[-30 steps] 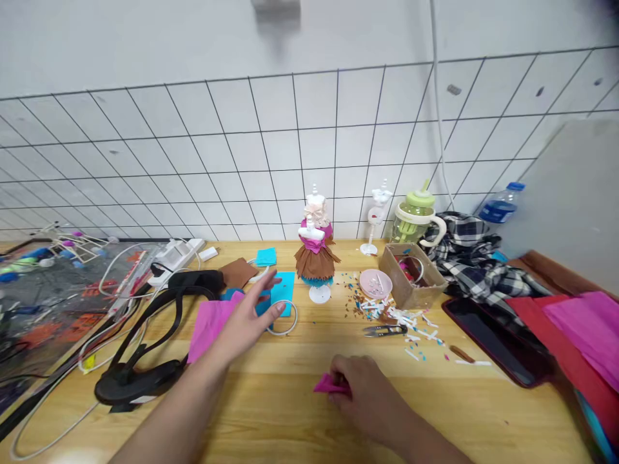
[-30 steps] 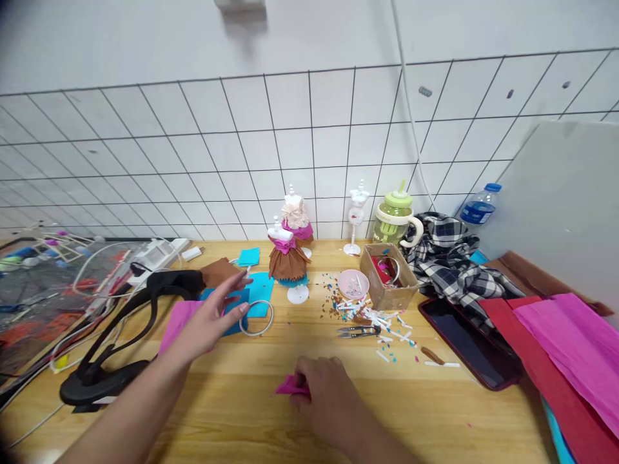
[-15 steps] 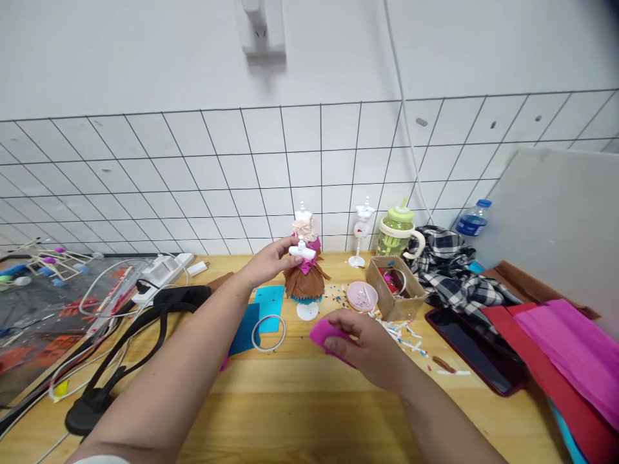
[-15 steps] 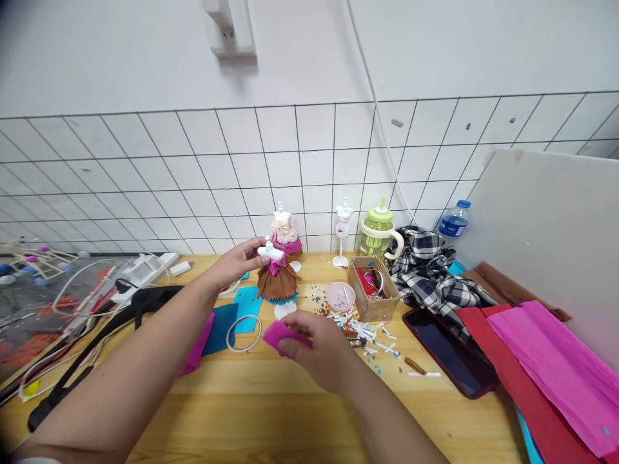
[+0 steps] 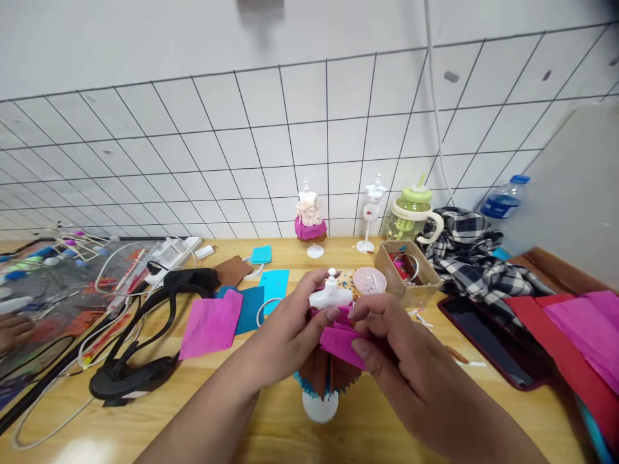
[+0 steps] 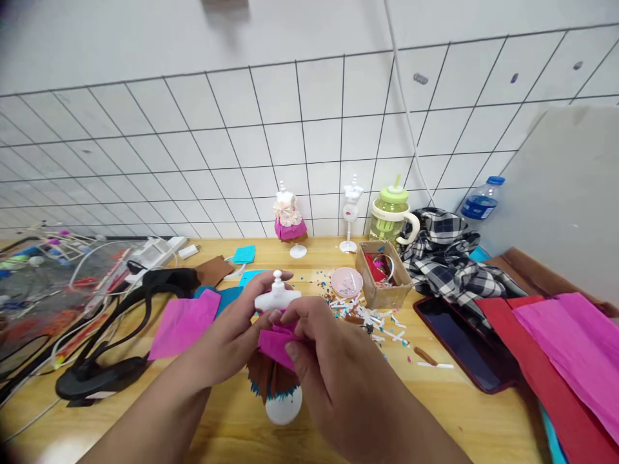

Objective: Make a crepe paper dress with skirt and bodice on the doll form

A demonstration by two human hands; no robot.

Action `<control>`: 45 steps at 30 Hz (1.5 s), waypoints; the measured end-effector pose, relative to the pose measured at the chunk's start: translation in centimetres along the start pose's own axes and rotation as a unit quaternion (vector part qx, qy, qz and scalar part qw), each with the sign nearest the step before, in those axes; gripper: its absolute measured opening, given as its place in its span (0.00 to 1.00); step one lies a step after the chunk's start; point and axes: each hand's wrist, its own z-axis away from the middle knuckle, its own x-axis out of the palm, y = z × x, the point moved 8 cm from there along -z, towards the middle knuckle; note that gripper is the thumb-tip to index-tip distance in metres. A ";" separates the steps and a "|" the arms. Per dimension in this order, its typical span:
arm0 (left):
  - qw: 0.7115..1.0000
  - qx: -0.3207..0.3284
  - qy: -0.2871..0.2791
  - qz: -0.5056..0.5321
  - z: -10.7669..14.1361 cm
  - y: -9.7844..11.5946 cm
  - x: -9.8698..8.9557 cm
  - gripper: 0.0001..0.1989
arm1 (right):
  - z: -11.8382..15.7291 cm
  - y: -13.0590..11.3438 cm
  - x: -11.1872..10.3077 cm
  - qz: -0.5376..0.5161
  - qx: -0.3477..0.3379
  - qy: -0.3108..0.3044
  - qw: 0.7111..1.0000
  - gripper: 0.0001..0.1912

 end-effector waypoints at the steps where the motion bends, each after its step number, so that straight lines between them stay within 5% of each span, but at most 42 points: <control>1: 1.000 -0.008 -0.014 0.013 0.0 -0.1 0.4 0.24 | 0.0 -0.1 -0.1 0.016 -0.005 0.003 1.000 0.10; 15: 0.994 0.003 -0.056 0.095 1.0 -0.9 0.4 0.44 | -0.7 1.4 0.3 0.061 0.024 0.037 0.997 0.13; 29: 0.989 0.012 -0.023 0.146 0.7 -1.3 0.0 0.25 | -1.3 2.2 0.1 0.062 0.030 0.038 0.997 0.14; 32: 0.976 0.035 -0.070 0.204 0.7 -1.3 -0.3 0.23 | -1.5 2.7 -0.5 0.029 0.045 0.028 0.998 0.20; 37: 0.972 0.090 -0.100 0.192 1.0 -1.0 -1.7 0.20 | -1.9 4.0 0.0 -0.063 0.088 -0.032 0.994 0.06; 45: 0.968 0.153 -0.072 0.185 1.9 -0.7 -3.0 0.19 | -2.4 7.0 3.2 -0.391 0.187 -0.098 0.896 0.16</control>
